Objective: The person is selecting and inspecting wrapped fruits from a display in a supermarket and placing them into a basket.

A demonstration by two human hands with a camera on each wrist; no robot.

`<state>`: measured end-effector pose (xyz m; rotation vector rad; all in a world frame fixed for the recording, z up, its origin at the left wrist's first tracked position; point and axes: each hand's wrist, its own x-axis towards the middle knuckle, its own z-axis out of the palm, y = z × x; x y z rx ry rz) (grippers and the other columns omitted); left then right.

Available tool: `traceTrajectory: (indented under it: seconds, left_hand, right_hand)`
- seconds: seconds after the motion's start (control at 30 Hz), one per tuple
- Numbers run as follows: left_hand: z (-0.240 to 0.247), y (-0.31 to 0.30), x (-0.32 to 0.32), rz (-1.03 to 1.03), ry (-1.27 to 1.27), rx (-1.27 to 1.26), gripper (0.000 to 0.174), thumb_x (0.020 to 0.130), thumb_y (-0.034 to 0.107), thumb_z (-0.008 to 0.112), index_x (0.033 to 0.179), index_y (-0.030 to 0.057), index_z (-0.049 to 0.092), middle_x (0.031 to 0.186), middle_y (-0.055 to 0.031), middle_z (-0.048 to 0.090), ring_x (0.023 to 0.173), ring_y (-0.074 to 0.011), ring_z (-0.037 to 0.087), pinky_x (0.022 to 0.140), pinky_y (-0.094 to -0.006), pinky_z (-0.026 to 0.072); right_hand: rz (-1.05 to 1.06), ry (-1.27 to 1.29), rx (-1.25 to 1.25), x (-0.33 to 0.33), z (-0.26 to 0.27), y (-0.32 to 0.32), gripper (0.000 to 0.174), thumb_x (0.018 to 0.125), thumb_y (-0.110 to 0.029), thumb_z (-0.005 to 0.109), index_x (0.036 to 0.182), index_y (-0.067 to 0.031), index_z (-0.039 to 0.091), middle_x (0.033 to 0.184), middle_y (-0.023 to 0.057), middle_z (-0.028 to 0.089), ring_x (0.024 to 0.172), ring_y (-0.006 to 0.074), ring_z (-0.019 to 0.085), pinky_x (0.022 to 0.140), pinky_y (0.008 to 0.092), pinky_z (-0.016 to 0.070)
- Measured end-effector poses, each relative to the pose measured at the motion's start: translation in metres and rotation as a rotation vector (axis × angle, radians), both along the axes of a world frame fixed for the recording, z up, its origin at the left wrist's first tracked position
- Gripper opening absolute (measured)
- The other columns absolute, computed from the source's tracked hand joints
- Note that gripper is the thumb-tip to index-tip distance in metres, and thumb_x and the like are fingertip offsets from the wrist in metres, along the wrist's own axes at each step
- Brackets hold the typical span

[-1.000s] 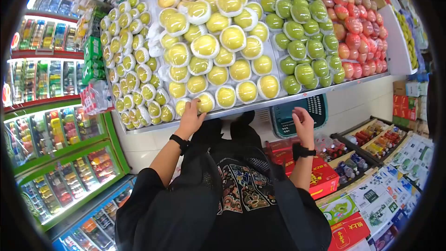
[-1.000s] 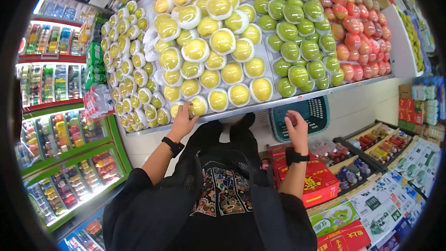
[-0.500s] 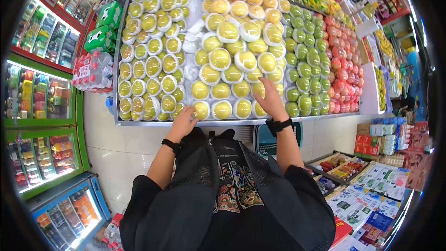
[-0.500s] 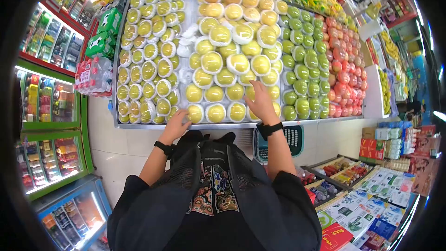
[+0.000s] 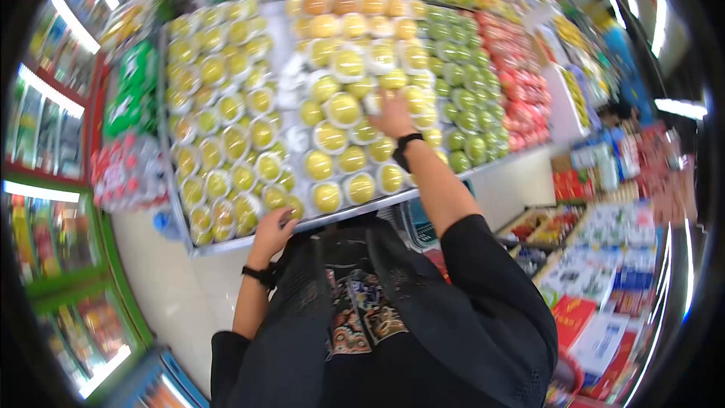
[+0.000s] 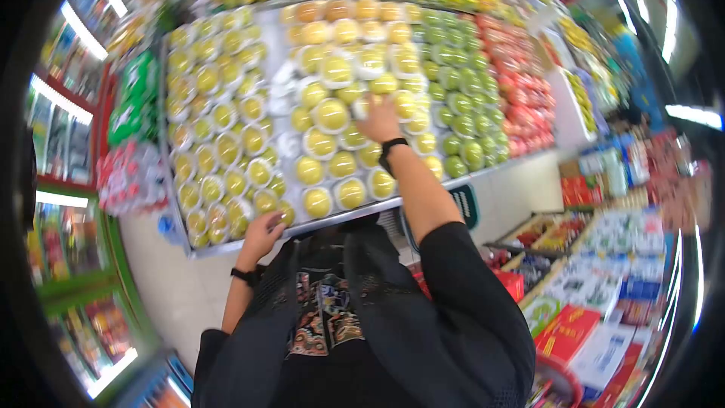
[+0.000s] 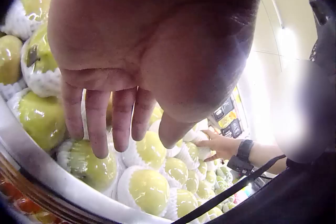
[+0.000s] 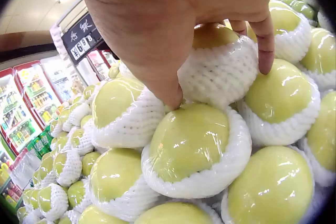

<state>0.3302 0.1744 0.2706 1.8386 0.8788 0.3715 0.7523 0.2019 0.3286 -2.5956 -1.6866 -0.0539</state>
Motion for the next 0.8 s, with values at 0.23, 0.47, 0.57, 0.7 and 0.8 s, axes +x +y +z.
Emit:
traceTrajectory:
  seconds: [0.23,0.47,0.57,0.7,0.8]
  left_hand:
    - [0.029,0.030,-0.042,0.073,-0.039,-0.247,0.036,0.092,0.010,0.067,0.126,-0.0002,0.061,0.116,-0.0136,0.071,0.102,-0.0212,0.070,0.089,-0.0339,0.0544]
    - [0.041,0.063,-0.024,0.014,-0.176,-0.370,0.039,0.096,0.011,0.065,0.131,-0.0016,0.056,0.121,-0.0133,0.067,0.109,-0.0200,0.066,0.092,-0.0326,0.0532]
    - [0.067,0.067,-0.010,-0.017,-0.278,-0.516,0.040,0.100,0.013,0.060,0.136,-0.0020,0.052,0.126,-0.0145,0.064,0.114,-0.0230,0.064,0.098,-0.0347,0.0511]
    - [0.111,0.069,0.042,-0.123,-0.502,-0.637,0.048,0.105,0.019,0.053,0.146,-0.0010,0.039,0.137,-0.0170,0.057,0.121,-0.0271,0.061,0.102,-0.0377,0.0500]
    - [0.133,0.068,0.072,-0.191,-0.527,-0.578,0.057,0.103,0.017,0.056,0.151,0.0008,0.031,0.139,-0.0171,0.053,0.122,-0.0249,0.059,0.098,-0.0367,0.0512]
  right_hand:
    - [0.016,0.302,0.178,-0.035,0.015,0.015,0.079,0.074,-0.025,0.081,0.143,-0.0134,0.044,0.133,0.0260,0.048,0.123,0.0456,0.047,0.105,0.0503,0.0424]
    - [0.104,0.513,0.522,-0.037,0.028,-0.014,0.074,0.074,-0.025,0.082,0.138,-0.0077,0.050,0.125,0.0216,0.057,0.119,0.0391,0.053,0.105,0.0458,0.0432]
    - [0.017,1.179,0.561,-0.047,0.054,-0.024,0.072,0.083,-0.023,0.080,0.142,-0.0028,0.046,0.138,0.0150,0.055,0.124,0.0281,0.057,0.100,0.0376,0.0490]
    - [-0.052,1.969,0.490,-0.090,0.088,-0.047,0.054,0.097,-0.019,0.062,0.145,-0.0034,0.042,0.129,0.0087,0.062,0.109,0.0214,0.066,0.082,0.0344,0.0581]
    - [0.049,2.194,0.263,-0.106,0.101,-0.065,0.055,0.097,-0.040,0.056,0.141,-0.0070,0.048,0.123,0.0081,0.065,0.102,0.0213,0.067,0.068,0.0364,0.0554]
